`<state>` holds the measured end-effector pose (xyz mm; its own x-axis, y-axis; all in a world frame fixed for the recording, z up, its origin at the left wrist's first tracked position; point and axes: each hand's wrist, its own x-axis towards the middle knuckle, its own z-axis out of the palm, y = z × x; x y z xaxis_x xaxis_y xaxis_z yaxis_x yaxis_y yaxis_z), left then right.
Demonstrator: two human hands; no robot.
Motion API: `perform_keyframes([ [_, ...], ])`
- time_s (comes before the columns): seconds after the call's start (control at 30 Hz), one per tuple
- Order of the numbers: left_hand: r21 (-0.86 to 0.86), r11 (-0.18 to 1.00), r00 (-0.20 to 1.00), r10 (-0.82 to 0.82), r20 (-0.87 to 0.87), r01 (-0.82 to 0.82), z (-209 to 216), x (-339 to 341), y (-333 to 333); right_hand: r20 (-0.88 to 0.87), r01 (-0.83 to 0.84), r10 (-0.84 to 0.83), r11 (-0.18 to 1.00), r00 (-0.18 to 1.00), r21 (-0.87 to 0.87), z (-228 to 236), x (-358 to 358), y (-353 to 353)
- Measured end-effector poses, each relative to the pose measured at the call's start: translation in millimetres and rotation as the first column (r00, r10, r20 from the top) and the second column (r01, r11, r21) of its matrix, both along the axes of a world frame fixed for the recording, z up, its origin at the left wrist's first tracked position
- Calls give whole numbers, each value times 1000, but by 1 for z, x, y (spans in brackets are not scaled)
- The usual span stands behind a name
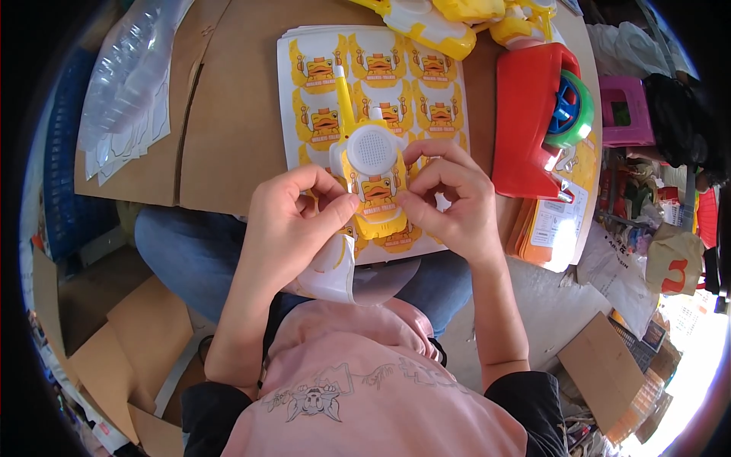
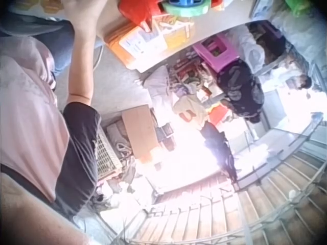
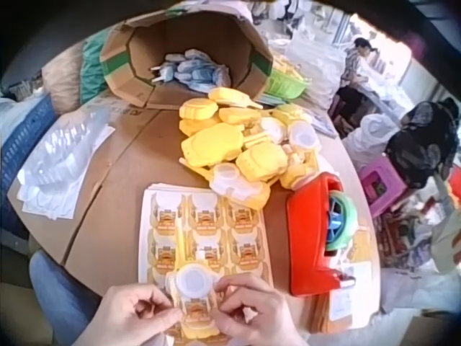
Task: Apply adhesive labels to plastic toy walkie-talkies at a workshop table.
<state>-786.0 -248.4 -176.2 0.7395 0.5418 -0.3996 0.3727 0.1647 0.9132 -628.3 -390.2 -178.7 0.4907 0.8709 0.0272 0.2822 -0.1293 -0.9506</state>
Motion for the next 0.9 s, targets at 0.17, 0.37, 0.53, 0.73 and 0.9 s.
perform_keyframes([
  [0.17, -59, 998, 999, 12, 40, -10, -1, 1, 0, -24, 6, -7, 1000, 1000, -18, 1, 0, -1],
  [0.37, -86, 996, 998, 26, 58, -21, 1, 4, 0, -59, 7, -7, 1000, 998, 0, -1, 0, 1],
  [0.53, -58, 998, 1000, 5, 26, -4, 3, 4, 0, -52, 2, -1, 1000, 999, 11, -2, 1, 1],
  [0.73, 6, 1000, 1000, 6, 19, -6, 4, 5, -1, -43, -6, 7, 1000, 999, 17, -3, 2, 2],
  [0.9, 14, 1000, 1000, 18, 11, -18, 5, 5, -4, -43, -8, 9, 1000, 999, 28, -6, 2, 3],
])
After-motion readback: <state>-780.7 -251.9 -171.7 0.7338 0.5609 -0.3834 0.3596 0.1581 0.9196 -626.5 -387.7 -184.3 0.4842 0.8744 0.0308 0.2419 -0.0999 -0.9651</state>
